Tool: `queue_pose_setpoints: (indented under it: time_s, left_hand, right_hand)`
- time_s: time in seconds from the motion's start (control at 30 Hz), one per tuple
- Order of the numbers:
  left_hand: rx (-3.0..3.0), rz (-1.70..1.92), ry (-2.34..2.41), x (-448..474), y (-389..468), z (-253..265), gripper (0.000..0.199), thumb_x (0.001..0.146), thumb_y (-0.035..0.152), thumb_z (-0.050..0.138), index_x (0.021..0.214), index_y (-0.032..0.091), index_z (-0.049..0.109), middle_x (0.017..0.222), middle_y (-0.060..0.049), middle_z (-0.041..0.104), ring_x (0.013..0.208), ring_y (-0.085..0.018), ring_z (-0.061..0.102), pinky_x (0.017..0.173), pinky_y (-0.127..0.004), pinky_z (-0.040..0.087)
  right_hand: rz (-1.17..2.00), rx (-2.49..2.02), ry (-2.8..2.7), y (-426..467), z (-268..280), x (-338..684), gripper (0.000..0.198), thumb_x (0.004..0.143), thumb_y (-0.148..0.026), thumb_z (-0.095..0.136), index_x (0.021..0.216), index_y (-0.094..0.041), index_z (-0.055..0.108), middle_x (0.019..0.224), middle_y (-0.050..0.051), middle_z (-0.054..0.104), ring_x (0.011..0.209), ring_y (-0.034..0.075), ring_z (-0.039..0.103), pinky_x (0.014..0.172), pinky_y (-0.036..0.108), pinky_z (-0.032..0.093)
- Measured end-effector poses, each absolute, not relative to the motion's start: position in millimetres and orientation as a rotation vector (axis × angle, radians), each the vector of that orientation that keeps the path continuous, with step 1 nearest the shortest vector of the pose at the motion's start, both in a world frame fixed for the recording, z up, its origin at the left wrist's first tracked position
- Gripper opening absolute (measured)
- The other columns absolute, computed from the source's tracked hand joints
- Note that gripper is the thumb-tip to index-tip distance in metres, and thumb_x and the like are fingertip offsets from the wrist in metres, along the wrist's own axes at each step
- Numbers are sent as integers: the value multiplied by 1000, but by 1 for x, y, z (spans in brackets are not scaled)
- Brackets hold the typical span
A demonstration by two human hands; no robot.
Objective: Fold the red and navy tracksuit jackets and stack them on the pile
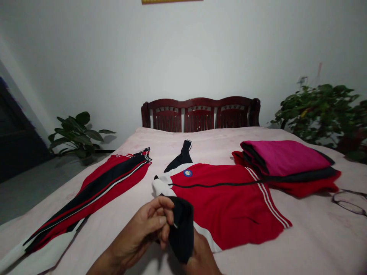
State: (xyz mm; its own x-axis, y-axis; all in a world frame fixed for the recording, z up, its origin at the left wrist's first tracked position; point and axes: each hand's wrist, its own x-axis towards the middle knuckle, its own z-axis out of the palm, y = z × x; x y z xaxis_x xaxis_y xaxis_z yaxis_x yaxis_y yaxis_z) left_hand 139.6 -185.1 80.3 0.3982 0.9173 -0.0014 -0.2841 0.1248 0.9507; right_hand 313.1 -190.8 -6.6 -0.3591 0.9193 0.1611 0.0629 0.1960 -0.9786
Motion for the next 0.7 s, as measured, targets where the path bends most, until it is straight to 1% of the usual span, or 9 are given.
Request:
queue_pose_setpoints:
  time_s: [0.07,0.13,0.2,0.23,0.33,0.43,0.53,0.6,0.7]
  left_hand:
    - [1299,1121,919,130,-161,65,20,84,29,63,103,23,62,89,-1,64,65,-11,62,61,-23,52]
    - [1603,1140,1109,116,-140,43,24,85,23,59,109,24,64,105,-5,67,93,-18,66,84,-31,55]
    - [1925,998,1158,101,-125,16,38,83,18,58,120,26,63,126,-8,64,121,-24,57,107,-42,44]
    - [2046,897,1140,94,-121,3,45,82,17,57,126,28,61,134,-8,60,129,-25,51,113,-45,37]
    - [2255,662,1111,84,-120,-25,61,81,15,57,140,32,50,148,-6,50,140,-28,39,118,-50,27]
    - [2332,617,1152,85,-125,-27,57,78,15,57,133,30,56,141,-8,57,134,-29,46,118,-55,24]
    - [2301,663,1176,86,-131,-17,26,75,18,59,98,25,69,103,-6,73,103,-26,64,118,-51,24]
    - [2149,777,1291,77,-134,-14,8,75,22,58,79,24,66,79,-2,70,85,-23,65,112,-47,34]
    - [1689,1000,1539,47,-133,-20,10,73,31,60,67,23,59,64,1,63,71,-23,62,86,-41,53]
  right_hand:
    - [1446,-933,-1493,-190,-10,323,36,80,-38,62,111,-19,67,99,5,70,91,23,60,82,34,47]
    - [1593,-885,-1294,-187,-23,331,34,79,-38,61,104,-16,68,93,6,68,85,21,59,75,32,46]
    - [1671,-829,-1080,-185,-36,335,34,81,-39,58,100,-14,68,87,7,67,81,20,58,71,31,45]
    - [1679,-811,-1007,-184,-40,337,34,81,-40,58,100,-13,67,86,7,66,81,20,58,71,31,45]
    - [1699,-766,-957,-182,-39,336,33,78,-37,60,100,-13,67,84,6,64,79,19,57,70,29,45]
    - [1790,-715,-959,-183,-26,327,32,76,-36,59,98,-13,67,81,4,61,72,17,54,64,27,42]
    - [1874,-680,-1025,-188,-10,315,30,74,-33,59,95,-14,67,81,3,60,71,15,52,63,25,41]
    - [1879,-689,-1194,-193,-2,310,32,75,-33,61,101,-15,68,85,2,62,77,16,54,68,25,43]
    - [1756,-793,-1565,-199,0,321,49,79,-42,63,125,-23,62,102,3,67,94,20,59,83,31,46]
